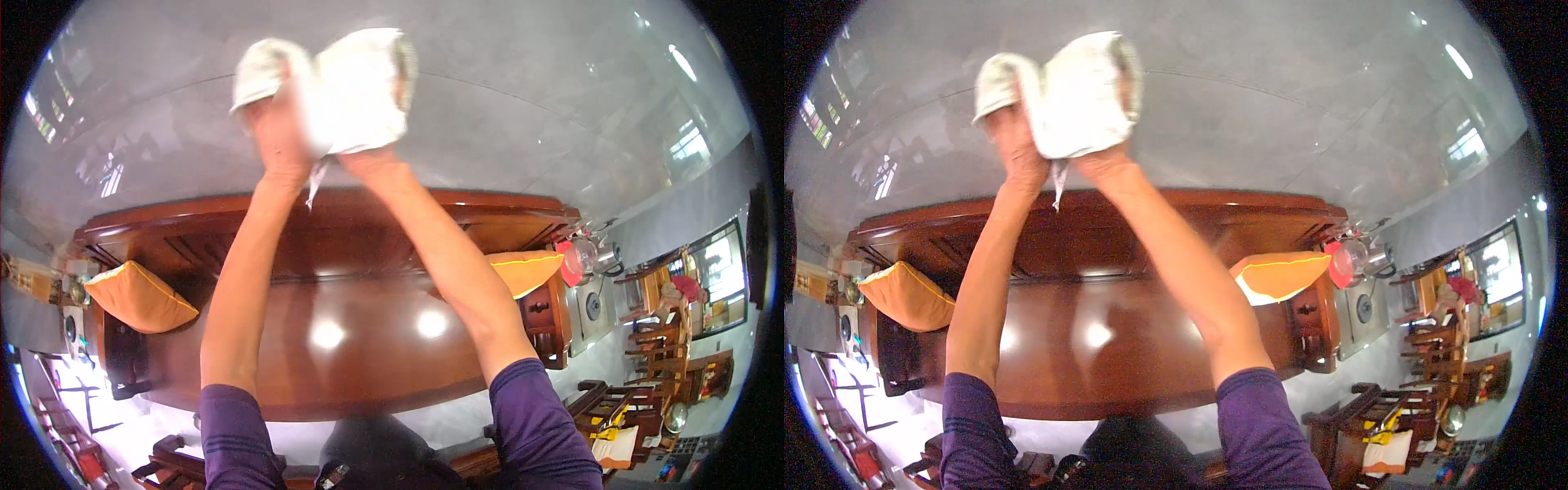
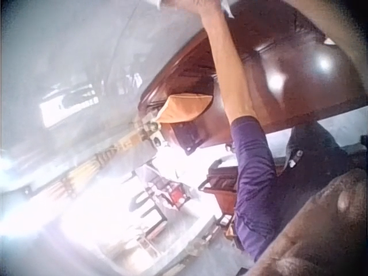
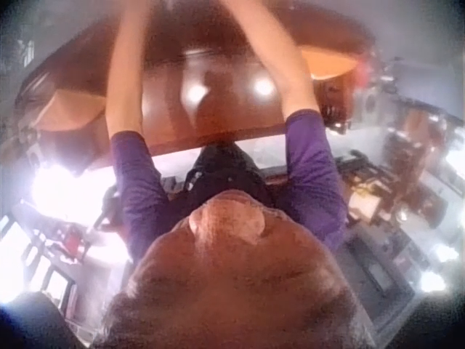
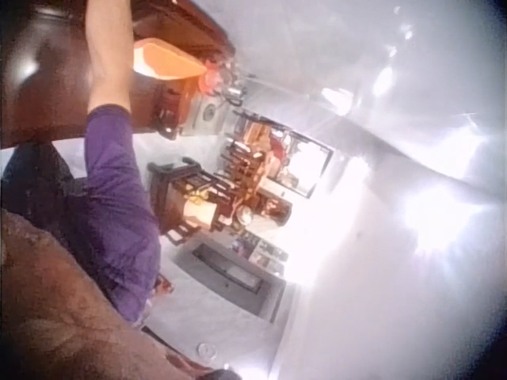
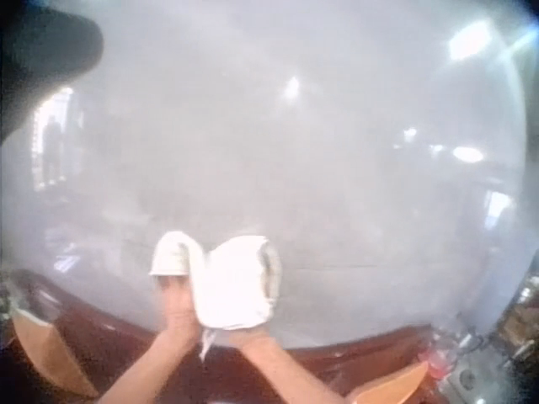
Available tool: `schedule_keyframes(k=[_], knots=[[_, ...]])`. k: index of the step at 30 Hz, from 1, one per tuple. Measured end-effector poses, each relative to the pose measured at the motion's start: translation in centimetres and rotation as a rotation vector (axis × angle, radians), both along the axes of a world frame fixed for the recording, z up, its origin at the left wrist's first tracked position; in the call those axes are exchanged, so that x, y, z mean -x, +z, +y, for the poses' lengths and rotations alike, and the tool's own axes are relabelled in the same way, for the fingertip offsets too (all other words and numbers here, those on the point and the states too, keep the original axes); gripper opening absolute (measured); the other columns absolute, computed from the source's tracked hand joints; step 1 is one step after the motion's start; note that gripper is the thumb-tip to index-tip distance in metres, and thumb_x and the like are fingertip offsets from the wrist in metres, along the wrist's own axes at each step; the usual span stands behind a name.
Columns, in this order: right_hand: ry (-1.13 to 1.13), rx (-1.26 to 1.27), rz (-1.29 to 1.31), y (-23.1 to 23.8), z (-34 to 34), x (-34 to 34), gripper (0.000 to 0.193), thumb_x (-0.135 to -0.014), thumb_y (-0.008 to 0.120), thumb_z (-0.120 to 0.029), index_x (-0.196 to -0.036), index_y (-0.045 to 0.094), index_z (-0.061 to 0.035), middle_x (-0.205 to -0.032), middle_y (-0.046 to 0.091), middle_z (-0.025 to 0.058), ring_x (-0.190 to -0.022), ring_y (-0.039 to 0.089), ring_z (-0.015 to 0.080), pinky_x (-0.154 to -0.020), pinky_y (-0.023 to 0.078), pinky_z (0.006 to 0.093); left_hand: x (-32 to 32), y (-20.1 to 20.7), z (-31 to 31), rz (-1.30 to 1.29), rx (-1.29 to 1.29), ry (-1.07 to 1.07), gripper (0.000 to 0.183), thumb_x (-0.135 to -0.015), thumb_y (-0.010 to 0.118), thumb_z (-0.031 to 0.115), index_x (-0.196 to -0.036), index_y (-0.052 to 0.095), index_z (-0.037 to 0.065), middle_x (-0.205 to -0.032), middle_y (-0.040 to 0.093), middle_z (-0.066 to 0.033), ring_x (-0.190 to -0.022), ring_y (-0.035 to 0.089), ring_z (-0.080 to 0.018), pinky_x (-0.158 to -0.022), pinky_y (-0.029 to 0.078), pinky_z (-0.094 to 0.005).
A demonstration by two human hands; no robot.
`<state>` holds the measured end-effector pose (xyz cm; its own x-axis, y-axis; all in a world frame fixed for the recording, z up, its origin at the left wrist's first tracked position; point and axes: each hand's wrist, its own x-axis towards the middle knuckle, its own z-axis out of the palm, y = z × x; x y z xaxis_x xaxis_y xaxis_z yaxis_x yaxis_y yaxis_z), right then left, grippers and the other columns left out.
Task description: The person unfolds a cloth and wipes down the wall tiles with it.
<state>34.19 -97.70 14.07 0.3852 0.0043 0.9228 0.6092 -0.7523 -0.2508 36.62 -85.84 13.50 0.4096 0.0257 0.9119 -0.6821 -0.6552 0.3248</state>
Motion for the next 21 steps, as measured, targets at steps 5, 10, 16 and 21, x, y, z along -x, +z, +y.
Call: schedule_keyframes(k=[5, 10, 16, 21], knots=[[-0.253, 0.032, 0.088, -4.4, -11.3, 3.7, 0.040, -0.088, 0.065, -0.016, -0.124, 0.056, -0.0015, -0.115, 0.062, 0.0151, -0.105, 0.059, 0.0268, -0.093, 0.048, 0.0422, 1.2, 1.8, -9.4, -0.279, -0.548, -0.196, 0.070, -0.081, 0.062, 0.010, -0.147, 0.041, 0.013, -0.131, 0.054, -0.0134, -0.124, 0.049, -0.0313, -0.106, 0.037, -0.0476], [-0.523, -0.153, 0.317, -15.3, -10.9, 6.8, 0.052, -0.085, 0.060, -0.003, -0.134, 0.046, 0.0037, -0.128, 0.055, 0.0215, -0.119, 0.050, 0.0372, -0.106, 0.035, 0.0456, 1.8, -8.2, -12.5, -0.290, -0.789, -0.279, 0.070, -0.081, 0.062, 0.017, -0.148, 0.041, 0.021, -0.125, 0.059, -0.0062, -0.115, 0.057, -0.0263, -0.104, 0.041, -0.0458], [-0.413, -0.100, 0.326, -13.7, -3.4, 5.8, 0.032, -0.090, 0.062, -0.022, -0.113, 0.057, 0.0003, -0.104, 0.057, 0.0171, -0.097, 0.054, 0.0321, -0.088, 0.044, 0.0462, 3.7, -12.1, -3.6, 0.223, -0.561, 0.133, 0.061, -0.088, 0.059, 0.013, -0.145, 0.041, 0.005, -0.128, 0.057, -0.0168, -0.117, 0.055, -0.0342, -0.100, 0.040, -0.0517], [-0.235, -0.272, 0.277, -14.4, -5.4, 5.5, 0.056, -0.084, 0.068, -0.025, -0.131, 0.050, 0.0005, -0.126, 0.053, 0.0196, -0.117, 0.051, 0.0348, -0.104, 0.040, 0.0456, 6.0, -11.4, -7.3, 0.432, -0.079, 0.134, 0.049, -0.097, 0.055, 0.025, -0.137, 0.048, -0.004, -0.111, 0.060, -0.0190, -0.101, 0.059, -0.0307, -0.084, 0.045, -0.0441]])
